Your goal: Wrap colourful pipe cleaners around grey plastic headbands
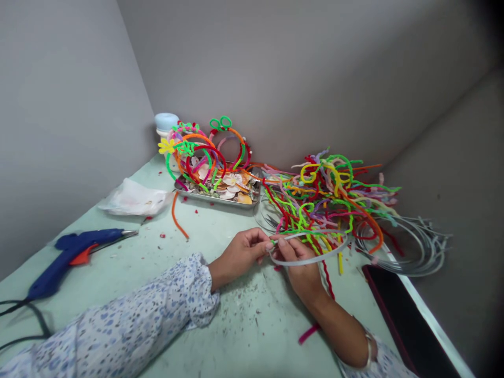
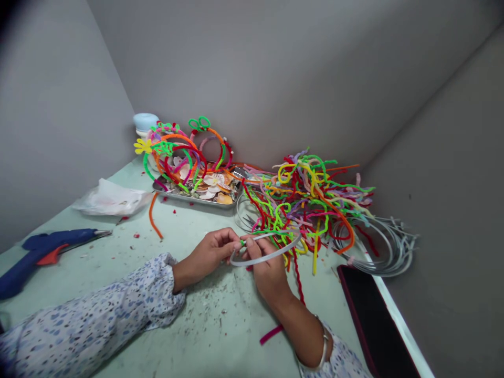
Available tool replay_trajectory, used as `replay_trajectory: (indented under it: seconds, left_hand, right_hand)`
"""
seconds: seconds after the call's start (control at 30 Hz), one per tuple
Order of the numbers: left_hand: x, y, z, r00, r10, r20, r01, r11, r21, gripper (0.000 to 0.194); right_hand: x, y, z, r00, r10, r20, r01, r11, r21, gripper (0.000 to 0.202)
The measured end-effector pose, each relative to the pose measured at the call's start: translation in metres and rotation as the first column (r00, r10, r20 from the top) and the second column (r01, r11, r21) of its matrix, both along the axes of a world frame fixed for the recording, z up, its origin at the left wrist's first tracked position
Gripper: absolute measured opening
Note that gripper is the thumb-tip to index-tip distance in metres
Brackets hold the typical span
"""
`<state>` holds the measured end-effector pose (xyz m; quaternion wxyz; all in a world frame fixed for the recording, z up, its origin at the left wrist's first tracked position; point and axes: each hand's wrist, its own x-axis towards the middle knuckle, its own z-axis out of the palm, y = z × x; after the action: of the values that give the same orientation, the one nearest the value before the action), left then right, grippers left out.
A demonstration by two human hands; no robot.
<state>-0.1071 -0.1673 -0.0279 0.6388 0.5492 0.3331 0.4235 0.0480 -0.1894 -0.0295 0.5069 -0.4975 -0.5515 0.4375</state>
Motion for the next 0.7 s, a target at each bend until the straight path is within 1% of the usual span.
replay_trajectory:
  seconds: [0.2, 0.3, 0.47, 0.63, 0.7]
  left_hand:
    - [0.0, -0.0004, 0.0012, 1.0, 0.024, 0.005, -0.024, 1.0, 0.001, 0.029]
    - [-0.0001, -0.0005, 0.0014, 0.999, 0.032, -0.008, -0.031, 0.999, 0.012, 0.028]
    - [-0.0002, -0.0008, 0.0014, 0.998, 0.054, -0.04, -0.052, 0.998, 0.037, 0.026]
    - [0.0014, -0.0017, 0.0031, 0.997, 0.063, -0.054, -0.062, 0.998, 0.028, 0.028]
    - [0.0019, -0.0019, 0.0034, 0.995, 0.074, -0.064, -0.072, 0.997, 0.039, 0.029]
  right_hand:
    - [0.0017, 0.0011, -0.0018, 0.989, -0.001, 0.145, -0.017, 0.992, 0.123, 0.023]
    - [0.0018, 0.0022, -0.0035, 0.98, -0.021, 0.198, -0.011, 0.987, 0.159, 0.022]
    - [0.0013, 0.0035, -0.0053, 0.969, -0.061, 0.239, 0.025, 0.989, 0.149, 0.024]
    - [0.0017, 0.0021, -0.0013, 0.97, -0.043, 0.24, 0.017, 0.994, 0.11, 0.026]
    - [0.0022, 0.0012, 0.0005, 0.963, -0.046, 0.266, 0.022, 0.995, 0.093, 0.028]
